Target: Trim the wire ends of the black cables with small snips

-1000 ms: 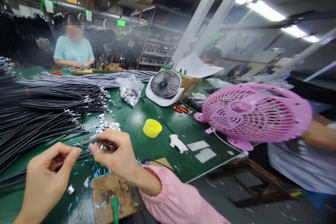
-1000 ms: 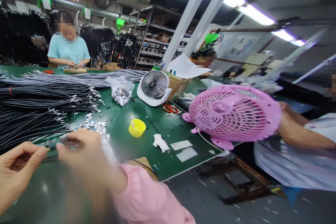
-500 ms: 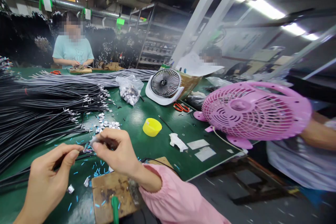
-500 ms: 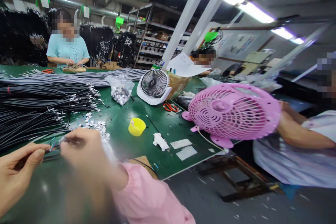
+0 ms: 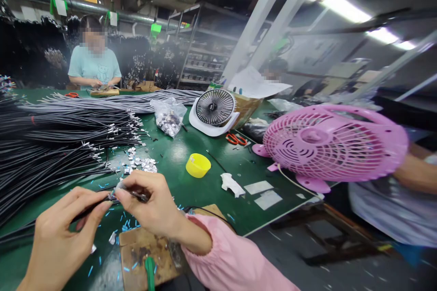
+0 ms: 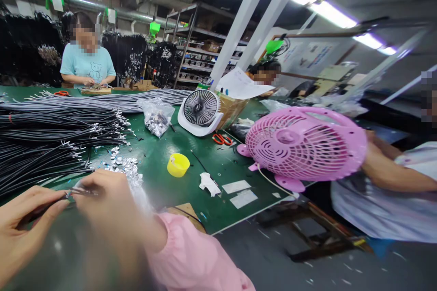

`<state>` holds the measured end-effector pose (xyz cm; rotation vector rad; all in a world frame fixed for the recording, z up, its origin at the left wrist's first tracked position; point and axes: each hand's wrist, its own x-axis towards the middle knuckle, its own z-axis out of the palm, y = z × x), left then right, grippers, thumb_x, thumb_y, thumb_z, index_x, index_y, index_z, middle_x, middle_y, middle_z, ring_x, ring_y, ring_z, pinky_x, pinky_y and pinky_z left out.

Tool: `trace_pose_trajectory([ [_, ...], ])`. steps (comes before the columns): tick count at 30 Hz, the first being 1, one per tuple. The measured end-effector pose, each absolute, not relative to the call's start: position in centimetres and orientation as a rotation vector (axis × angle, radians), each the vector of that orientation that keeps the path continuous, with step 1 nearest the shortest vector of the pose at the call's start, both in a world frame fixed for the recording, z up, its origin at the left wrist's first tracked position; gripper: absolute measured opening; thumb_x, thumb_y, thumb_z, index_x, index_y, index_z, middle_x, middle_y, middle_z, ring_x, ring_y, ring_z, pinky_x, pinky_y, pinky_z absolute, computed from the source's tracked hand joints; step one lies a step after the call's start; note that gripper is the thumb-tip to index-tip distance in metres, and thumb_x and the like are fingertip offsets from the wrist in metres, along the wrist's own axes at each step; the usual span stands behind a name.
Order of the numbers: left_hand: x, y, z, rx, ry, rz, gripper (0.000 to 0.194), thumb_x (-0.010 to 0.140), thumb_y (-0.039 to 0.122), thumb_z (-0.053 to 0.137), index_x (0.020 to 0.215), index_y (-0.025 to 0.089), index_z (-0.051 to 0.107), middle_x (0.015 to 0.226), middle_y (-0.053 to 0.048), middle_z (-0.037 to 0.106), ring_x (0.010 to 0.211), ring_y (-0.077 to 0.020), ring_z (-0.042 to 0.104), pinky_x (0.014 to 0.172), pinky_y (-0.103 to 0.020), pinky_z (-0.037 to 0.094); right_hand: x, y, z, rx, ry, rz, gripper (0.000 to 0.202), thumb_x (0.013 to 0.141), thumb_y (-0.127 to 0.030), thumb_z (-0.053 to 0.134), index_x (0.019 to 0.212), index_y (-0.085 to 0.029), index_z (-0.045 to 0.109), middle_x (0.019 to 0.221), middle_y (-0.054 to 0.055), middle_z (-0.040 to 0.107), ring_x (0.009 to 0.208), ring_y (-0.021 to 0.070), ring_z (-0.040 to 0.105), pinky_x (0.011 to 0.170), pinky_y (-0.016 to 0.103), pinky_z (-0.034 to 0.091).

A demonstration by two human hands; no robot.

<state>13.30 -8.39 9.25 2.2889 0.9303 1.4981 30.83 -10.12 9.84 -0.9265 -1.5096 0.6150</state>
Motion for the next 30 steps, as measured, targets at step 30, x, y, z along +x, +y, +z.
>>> trace_pose_trajectory([
  [30,14.0,-8.8,7.4,2.592,1.156,1.751,0.012,0.101,0.026,0.060,0.097,0.029,0.071,0.074,0.009,0.078,0.058,-0.0099,0.071,0.057,-0.024,0.045,30.7,-10.5,9.6,-1.046,-1.634,0.397,0.016,0.084,-0.011,0.063,0.071,-0.018,0.068,0.059,-0.002,0.064,0.050,0.0099,0.050,0.052,0.021,0.044],
])
